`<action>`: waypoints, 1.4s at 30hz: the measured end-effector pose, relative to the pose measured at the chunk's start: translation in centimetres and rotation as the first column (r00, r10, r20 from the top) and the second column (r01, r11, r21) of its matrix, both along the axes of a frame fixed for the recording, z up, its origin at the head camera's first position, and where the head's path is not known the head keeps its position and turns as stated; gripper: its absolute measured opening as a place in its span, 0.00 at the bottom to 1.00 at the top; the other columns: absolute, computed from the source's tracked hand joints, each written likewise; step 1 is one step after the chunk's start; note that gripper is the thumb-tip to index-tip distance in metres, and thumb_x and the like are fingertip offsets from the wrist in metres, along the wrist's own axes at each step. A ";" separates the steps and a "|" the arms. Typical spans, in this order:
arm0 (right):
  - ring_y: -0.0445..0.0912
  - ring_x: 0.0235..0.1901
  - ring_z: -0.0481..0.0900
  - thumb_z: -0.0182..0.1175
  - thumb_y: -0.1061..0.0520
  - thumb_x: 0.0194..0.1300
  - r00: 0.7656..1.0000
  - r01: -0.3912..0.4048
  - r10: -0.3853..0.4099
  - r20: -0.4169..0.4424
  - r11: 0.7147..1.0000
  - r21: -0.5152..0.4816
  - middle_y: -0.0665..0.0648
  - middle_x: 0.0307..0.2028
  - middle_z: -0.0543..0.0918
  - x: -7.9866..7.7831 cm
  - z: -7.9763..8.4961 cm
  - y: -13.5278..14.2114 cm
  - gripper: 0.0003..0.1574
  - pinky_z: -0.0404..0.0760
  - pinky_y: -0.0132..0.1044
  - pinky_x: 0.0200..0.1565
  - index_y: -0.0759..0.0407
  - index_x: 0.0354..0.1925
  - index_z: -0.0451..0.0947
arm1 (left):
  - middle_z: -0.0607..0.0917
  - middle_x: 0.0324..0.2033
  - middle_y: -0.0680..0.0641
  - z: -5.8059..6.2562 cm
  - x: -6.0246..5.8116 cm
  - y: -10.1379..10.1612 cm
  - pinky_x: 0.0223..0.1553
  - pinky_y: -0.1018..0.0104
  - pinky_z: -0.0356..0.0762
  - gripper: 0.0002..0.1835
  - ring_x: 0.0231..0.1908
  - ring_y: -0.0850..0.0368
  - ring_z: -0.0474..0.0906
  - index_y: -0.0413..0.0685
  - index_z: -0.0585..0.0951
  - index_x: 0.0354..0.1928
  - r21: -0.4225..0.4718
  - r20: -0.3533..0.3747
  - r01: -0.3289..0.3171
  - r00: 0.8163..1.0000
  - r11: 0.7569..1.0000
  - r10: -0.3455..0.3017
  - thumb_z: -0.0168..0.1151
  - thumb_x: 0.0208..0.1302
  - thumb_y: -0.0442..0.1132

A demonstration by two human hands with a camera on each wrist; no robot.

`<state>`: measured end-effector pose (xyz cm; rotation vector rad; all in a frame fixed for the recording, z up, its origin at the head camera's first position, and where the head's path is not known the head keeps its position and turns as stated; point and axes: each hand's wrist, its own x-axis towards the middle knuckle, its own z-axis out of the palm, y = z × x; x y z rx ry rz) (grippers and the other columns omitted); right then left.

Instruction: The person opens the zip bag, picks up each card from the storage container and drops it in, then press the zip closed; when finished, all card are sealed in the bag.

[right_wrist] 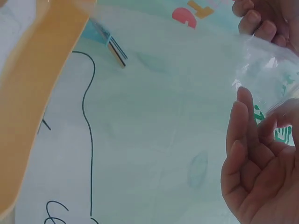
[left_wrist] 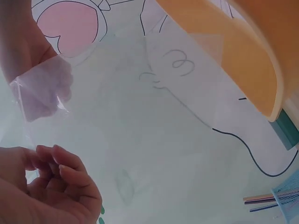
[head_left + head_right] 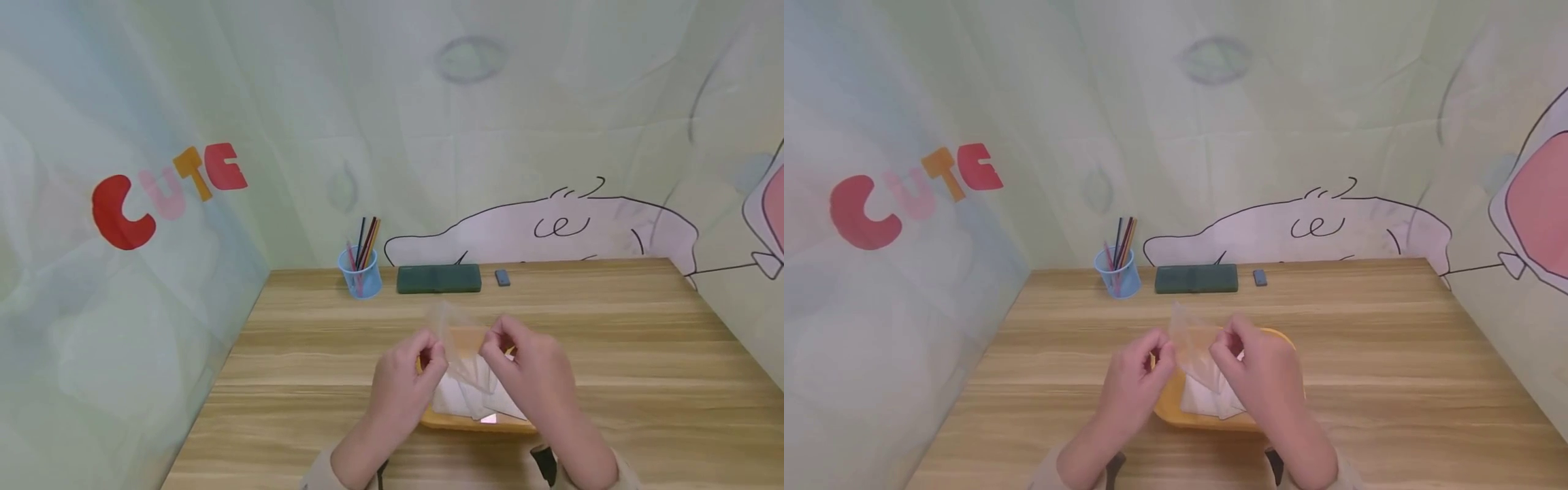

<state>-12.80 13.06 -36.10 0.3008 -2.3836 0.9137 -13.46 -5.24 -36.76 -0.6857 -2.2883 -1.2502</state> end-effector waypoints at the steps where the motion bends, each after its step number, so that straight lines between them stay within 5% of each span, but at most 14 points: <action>1: 0.35 0.14 0.63 0.59 0.61 0.58 1.000 0.011 -0.011 0.000 1.000 -0.003 0.36 0.18 0.72 0.0 0.1 0.1 0.12 0.66 0.30 0.16 0.45 0.24 0.70 | 0.69 0.18 0.61 0.0 0.0 -0.1 0.19 0.75 0.68 0.12 0.20 0.67 0.66 0.53 0.70 0.22 0.008 -0.019 -0.003 1.000 1.000 0.003 0.57 0.58 0.29; 7: 0.35 0.27 0.77 0.63 0.61 0.63 0.983 -0.159 0.159 -0.096 0.987 0.004 0.41 0.33 0.82 0.2 0.4 -0.1 0.09 0.78 0.28 0.29 0.52 0.41 0.74 | 0.72 0.23 0.58 0.2 0.3 0.2 0.25 0.76 0.72 0.10 0.25 0.66 0.69 0.51 0.73 0.25 0.015 -0.210 0.057 0.976 0.998 -0.053 0.59 0.60 0.30; 10: 0.37 0.30 0.77 0.59 0.67 0.63 0.954 -0.247 0.251 -0.161 0.968 0.046 0.45 0.39 0.80 0.3 0.4 -0.5 0.11 0.75 0.26 0.29 0.52 0.40 0.79 | 0.73 0.26 0.55 0.3 0.4 0.5 0.28 0.79 0.70 0.08 0.27 0.64 0.70 0.51 0.75 0.26 -0.022 -0.342 0.056 0.938 0.998 -0.060 0.59 0.61 0.33; 15: 0.38 0.29 0.73 0.63 0.68 0.57 0.961 -0.234 0.247 -0.127 0.966 0.112 0.45 0.41 0.78 0.6 0.0 -0.9 0.13 0.75 0.27 0.29 0.52 0.38 0.82 | 0.73 0.31 0.51 0.4 0.5 1.0 0.29 0.78 0.69 0.05 0.28 0.61 0.69 0.49 0.78 0.28 -0.102 -0.498 0.003 0.866 0.995 -0.053 0.57 0.62 0.36; 18: 0.38 0.32 0.74 0.67 0.65 0.55 0.964 -0.243 0.252 -0.079 0.963 0.113 0.44 0.43 0.79 0.6 -0.2 -0.8 0.15 0.78 0.30 0.31 0.52 0.41 0.81 | 0.74 0.33 0.51 0.3 0.5 0.9 0.32 0.77 0.71 0.04 0.31 0.58 0.71 0.48 0.79 0.30 -0.150 -0.526 0.004 0.846 0.989 -0.084 0.58 0.63 0.37; 21: 0.39 0.36 0.76 0.70 0.61 0.56 0.957 -0.284 0.286 -0.048 0.958 0.049 0.42 0.45 0.80 0.4 -0.4 -0.5 0.21 0.79 0.32 0.33 0.48 0.48 0.81 | 0.75 0.37 0.50 0.3 0.3 0.4 0.39 0.72 0.72 0.09 0.37 0.55 0.72 0.48 0.79 0.34 -0.187 -0.511 0.020 0.852 0.982 -0.115 0.67 0.59 0.43; 25: 0.37 0.37 0.74 0.72 0.56 0.54 0.945 -0.324 0.324 -0.048 0.946 -0.007 0.39 0.42 0.78 0.1 -0.8 0.2 0.24 0.78 0.31 0.32 0.45 0.50 0.80 | 0.74 0.50 0.44 0.4 0.0 -0.6 0.49 0.61 0.71 0.35 0.50 0.48 0.70 0.46 0.76 0.49 -0.226 -0.503 0.008 0.855 0.974 -0.123 0.77 0.42 0.56; 31: 0.38 0.35 0.75 0.76 0.54 0.47 0.913 -0.405 0.404 -0.049 0.914 -0.016 0.38 0.38 0.77 0.2 -2.0 0.6 0.26 0.78 0.31 0.33 0.48 0.46 0.79 | 0.64 0.66 0.36 0.2 -0.3 -0.5 0.61 0.36 0.58 0.62 0.66 0.36 0.56 0.45 0.67 0.65 -0.349 -0.533 -0.055 0.832 0.935 -0.150 0.77 0.25 0.69; 35: 0.37 0.33 0.74 0.75 0.52 0.48 0.892 -0.451 0.451 -0.010 0.890 -0.068 0.39 0.36 0.77 0.3 -2.7 0.4 0.22 0.78 0.31 0.31 0.47 0.41 0.77 | 0.62 0.68 0.37 -0.3 -0.1 -0.4 0.61 0.31 0.51 0.64 0.68 0.36 0.52 0.46 0.65 0.68 -0.409 -0.518 -0.091 0.842 0.908 -0.149 0.75 0.25 0.71; 42: 0.37 0.32 0.74 0.72 0.48 0.53 0.846 -0.501 0.520 0.122 0.852 -0.153 0.41 0.36 0.75 0.7 -3.6 0.1 0.21 0.78 0.32 0.32 0.46 0.42 0.74 | 0.64 0.66 0.39 -1.4 -0.1 -0.5 0.63 0.33 0.49 0.55 0.69 0.38 0.51 0.40 0.62 0.69 -0.450 -0.472 -0.113 0.872 0.886 -0.128 0.73 0.42 0.61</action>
